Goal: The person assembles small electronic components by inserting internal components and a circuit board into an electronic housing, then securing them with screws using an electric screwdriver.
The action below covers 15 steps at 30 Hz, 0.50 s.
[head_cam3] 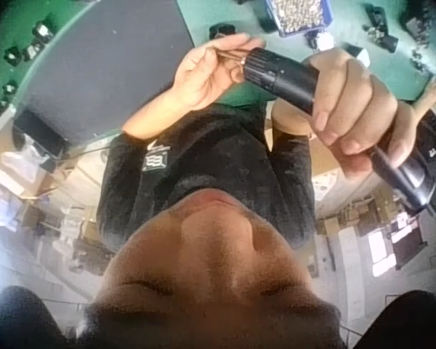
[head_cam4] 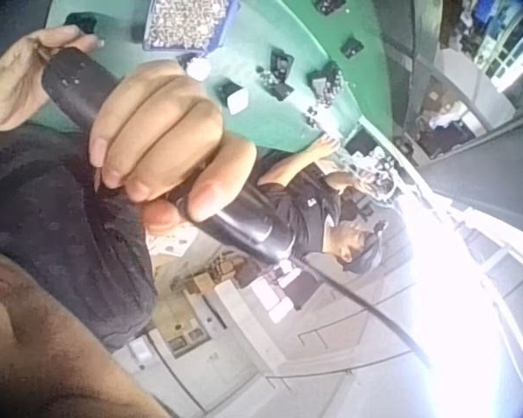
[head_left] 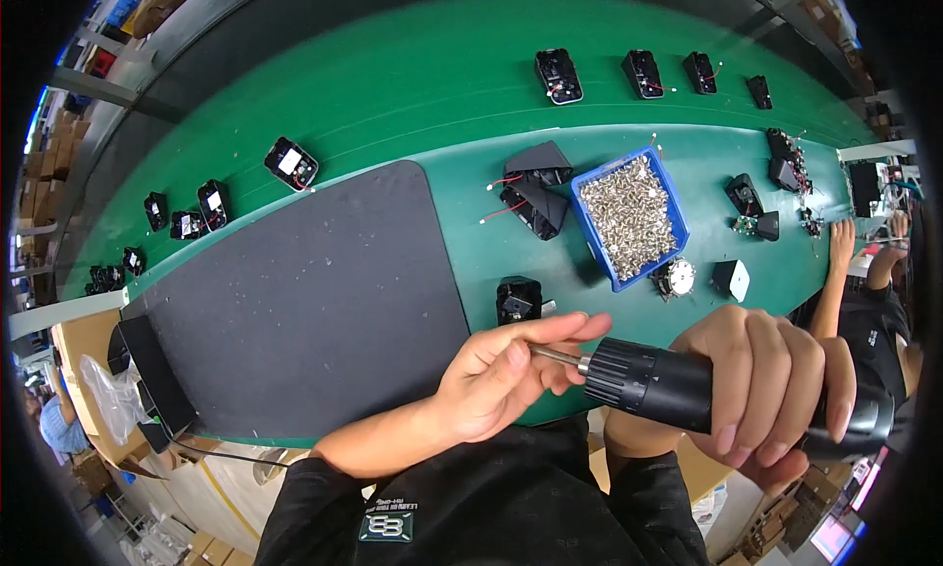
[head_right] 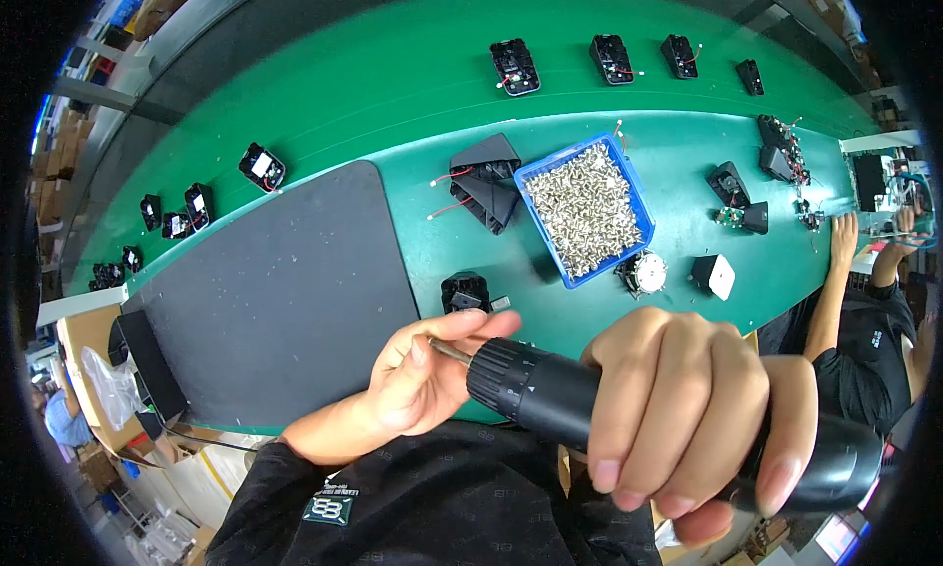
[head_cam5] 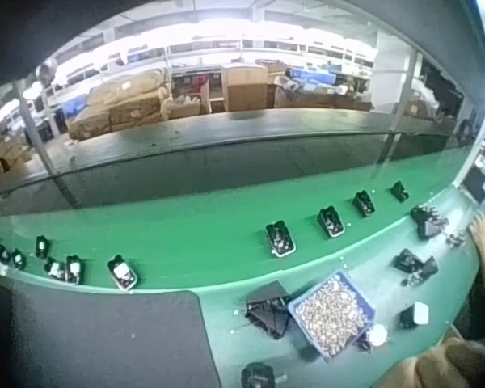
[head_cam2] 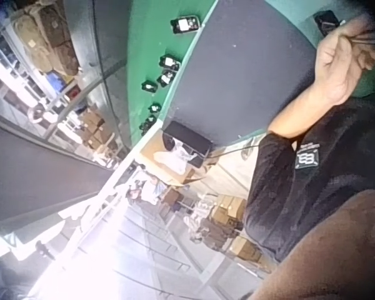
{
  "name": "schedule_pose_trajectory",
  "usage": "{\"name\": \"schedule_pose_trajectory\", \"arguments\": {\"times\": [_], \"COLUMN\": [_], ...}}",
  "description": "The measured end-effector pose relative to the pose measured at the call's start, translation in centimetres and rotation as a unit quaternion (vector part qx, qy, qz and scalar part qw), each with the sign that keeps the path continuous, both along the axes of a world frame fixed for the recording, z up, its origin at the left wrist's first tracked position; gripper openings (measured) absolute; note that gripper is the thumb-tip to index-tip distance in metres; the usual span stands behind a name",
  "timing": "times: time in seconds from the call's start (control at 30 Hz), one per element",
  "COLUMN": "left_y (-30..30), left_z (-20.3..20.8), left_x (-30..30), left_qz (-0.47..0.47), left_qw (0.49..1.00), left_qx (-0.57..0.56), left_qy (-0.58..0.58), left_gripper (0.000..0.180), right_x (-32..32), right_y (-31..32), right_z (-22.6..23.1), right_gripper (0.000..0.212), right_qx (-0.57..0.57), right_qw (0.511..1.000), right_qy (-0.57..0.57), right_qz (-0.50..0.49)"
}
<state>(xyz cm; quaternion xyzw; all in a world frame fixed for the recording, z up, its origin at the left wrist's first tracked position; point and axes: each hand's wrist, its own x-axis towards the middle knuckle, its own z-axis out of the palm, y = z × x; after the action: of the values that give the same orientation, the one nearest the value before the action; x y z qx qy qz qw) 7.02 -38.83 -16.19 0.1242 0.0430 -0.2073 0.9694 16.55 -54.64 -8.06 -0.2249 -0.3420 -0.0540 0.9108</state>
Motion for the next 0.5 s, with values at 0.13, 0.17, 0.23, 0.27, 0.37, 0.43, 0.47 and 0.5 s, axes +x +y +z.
{"name": "schedule_pose_trajectory", "arguments": {"times": [0.13,0.17,0.23,0.27,0.37,0.43,0.47,0.5], "left_y": [2.8,4.4,5.9,6.1,5.7,5.3,5.1,5.0], "left_z": [0.0,-1.2,-2.3,-2.0,-2.1,-3.4,-3.8,-4.0], "left_x": [1.7,2.2,3.2,3.6,3.8,3.6,3.6,3.6], "left_qz": [-0.006,0.016,0.038,-0.007,-0.089,-0.084,-0.066,-0.049], "left_qw": [0.952,0.892,0.810,0.693,0.500,0.484,0.483,0.482], "left_qx": [0.277,0.391,0.493,0.614,0.749,0.757,0.759,0.762], "left_qy": [-0.127,-0.226,-0.316,-0.376,-0.426,-0.431,-0.431,-0.430], "left_gripper": [0.098,0.100,0.103,0.106,0.104,0.099,0.093,0.087], "right_x": [-1.1,-1.6,-2.0,-2.1,-3.0,-3.4,-3.5,-3.5], "right_y": [1.0,0.8,1.1,1.1,1.4,1.8,1.8,1.9], "right_z": [-0.2,-0.1,-0.6,-1.1,-3.2,-4.2,-4.7,-5.0], "right_gripper": [0.028,0.032,0.033,0.035,0.037,0.038,0.038,0.039], "right_qx": [0.018,-0.021,-0.056,-0.090,-0.168,-0.208,-0.219,-0.231], "right_qw": [0.992,0.987,0.982,0.975,0.963,0.951,0.950,0.948], "right_qy": [0.084,0.106,0.125,0.144,0.146,0.159,0.147,0.134], "right_qz": [-0.093,-0.119,-0.131,-0.145,-0.152,-0.165,-0.169,-0.172]}}
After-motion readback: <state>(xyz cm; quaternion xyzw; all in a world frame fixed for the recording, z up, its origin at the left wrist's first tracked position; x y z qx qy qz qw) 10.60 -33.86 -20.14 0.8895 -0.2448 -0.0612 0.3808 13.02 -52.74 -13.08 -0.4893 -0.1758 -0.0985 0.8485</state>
